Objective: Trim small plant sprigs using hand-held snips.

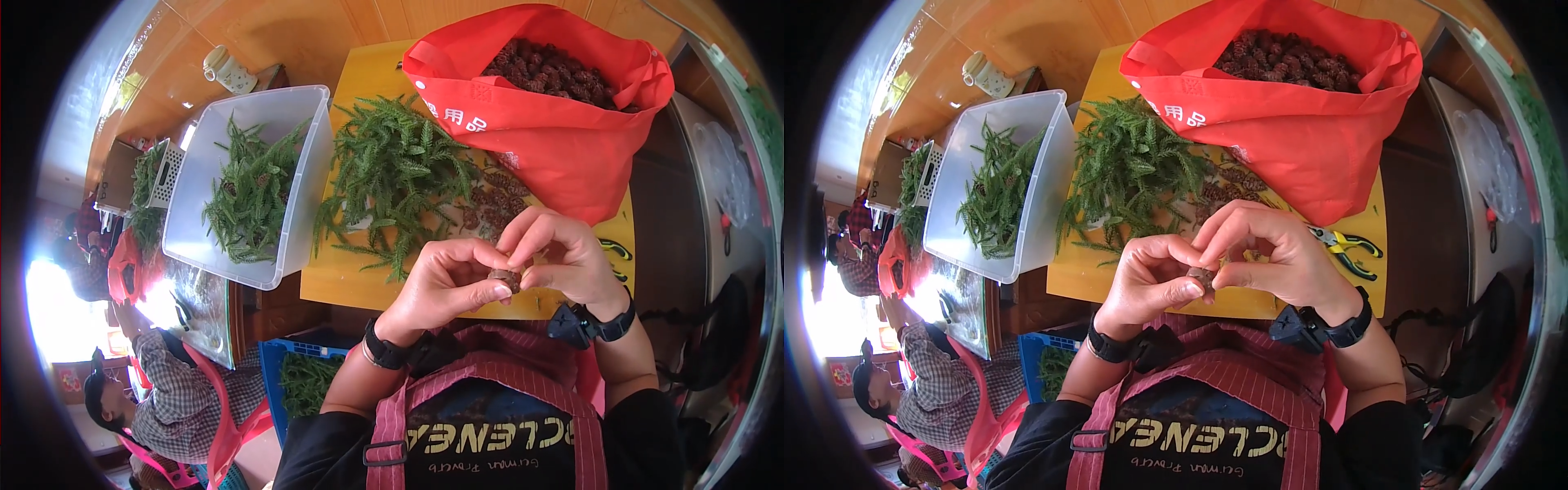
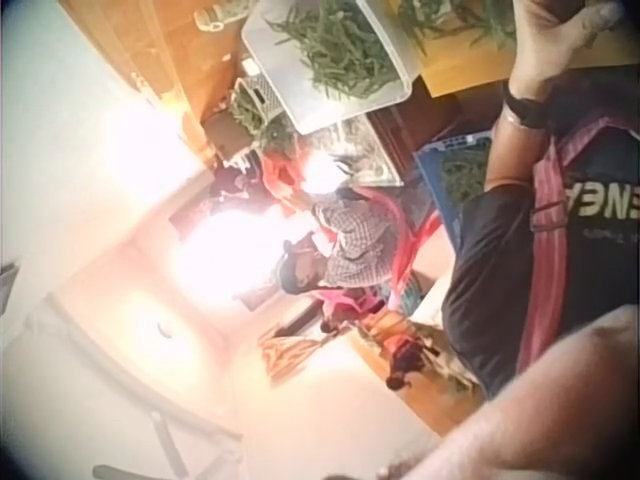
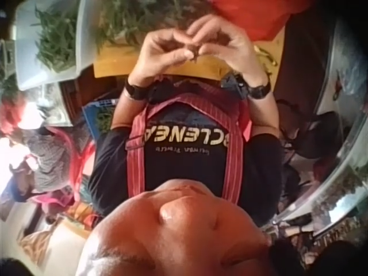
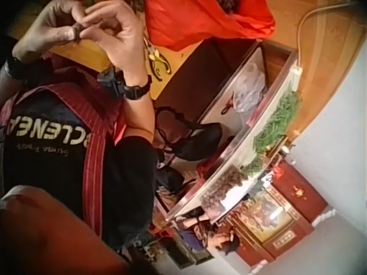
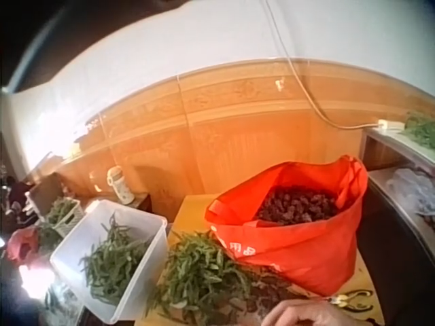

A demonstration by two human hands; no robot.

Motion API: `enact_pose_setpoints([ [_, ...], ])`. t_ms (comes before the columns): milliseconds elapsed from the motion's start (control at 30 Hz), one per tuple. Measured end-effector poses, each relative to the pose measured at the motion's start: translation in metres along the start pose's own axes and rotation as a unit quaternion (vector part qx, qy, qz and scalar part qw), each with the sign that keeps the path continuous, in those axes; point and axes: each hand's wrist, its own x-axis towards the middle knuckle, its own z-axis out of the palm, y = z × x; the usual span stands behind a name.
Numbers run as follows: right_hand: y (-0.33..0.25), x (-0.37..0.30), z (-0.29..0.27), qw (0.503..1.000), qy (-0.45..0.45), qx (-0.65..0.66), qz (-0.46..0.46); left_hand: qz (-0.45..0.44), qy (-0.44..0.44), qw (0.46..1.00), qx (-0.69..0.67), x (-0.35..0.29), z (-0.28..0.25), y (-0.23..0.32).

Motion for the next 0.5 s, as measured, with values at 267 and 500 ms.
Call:
enact_pose_setpoints([
  [267, 0.009, -0.008, 0.003, 0.998, 0.052, 0.014, -0.033, 0.040, 0.071, 0.994, 0.074, 0.002, 0.012, -0.004],
  [500, 0.008, -0.013, 0.006, 0.990, 0.094, -0.105, -0.026, 0.110, 0.081, 0.927, 0.350, 0.005, 0.011, -0.003],
])
